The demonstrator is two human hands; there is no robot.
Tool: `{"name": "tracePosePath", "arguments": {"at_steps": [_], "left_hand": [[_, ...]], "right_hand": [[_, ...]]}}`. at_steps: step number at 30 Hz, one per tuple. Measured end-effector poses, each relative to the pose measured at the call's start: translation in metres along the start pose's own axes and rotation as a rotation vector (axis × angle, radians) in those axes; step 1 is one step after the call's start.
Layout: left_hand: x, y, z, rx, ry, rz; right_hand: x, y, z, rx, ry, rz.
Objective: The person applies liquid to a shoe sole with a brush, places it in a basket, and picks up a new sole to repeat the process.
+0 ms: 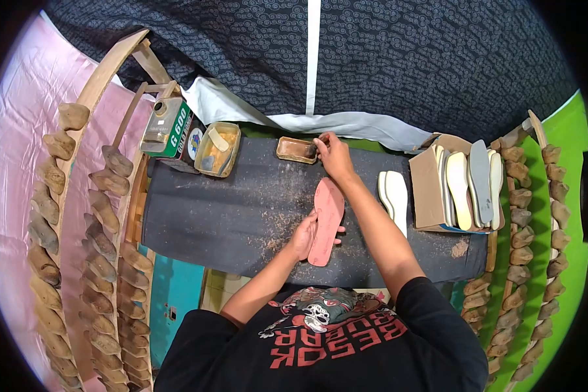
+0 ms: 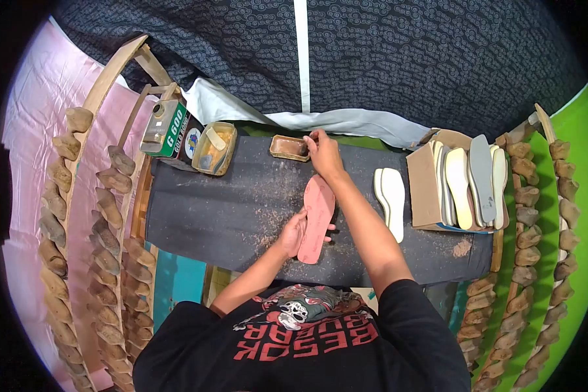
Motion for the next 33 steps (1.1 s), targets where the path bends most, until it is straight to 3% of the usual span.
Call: {"name": "tracePosePath", "arguments": {"at_steps": [3,8,11,16,20,22,27,33], "left_hand": [[-0.001,0.003,0.005,0.022,-0.007,-0.003],[-0.003,0.007,0.009,0.082,-0.043,0.003],[0.001,0.025,-0.006,0.059,0.008,-0.115],[-0.005,0.034,-0.014,-0.024,0.02,-0.145],[-0.011,0.033,-0.017,-0.126,0.052,-0.172],[-0.016,0.03,-0.011,-0.135,0.021,-0.161],[-0.012,0.031,-0.011,-0.147,0.041,-0.139],[-0.009,0.025,-0.02,-0.206,0.008,-0.153]], "right_hand": [[-0.004,0.005,0.009,-0.253,0.04,-0.158],[0.001,0.014,0.047,-0.601,0.16,-0.241],[0.027,0.017,0.083,-0.79,0.332,-0.388],[0.071,0.014,0.109,-0.773,0.407,-0.401],[0.086,-0.011,0.107,-0.74,0.324,-0.297],[0.088,-0.019,0.104,-0.607,0.254,-0.218],[0.09,-0.028,0.135,-0.407,0.344,-0.161],[0.095,-0.046,0.126,-0.485,0.289,-0.127]]}}
Point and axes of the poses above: each hand's wrist, its own x-axis away from the middle knuckle, its own z-axis out of the back of the hand, y = z × x, the point moved 7 cm from there along -x, towards the middle knuckle, and after that the axes turned 14 degrees about y, right-handed, at the moved point
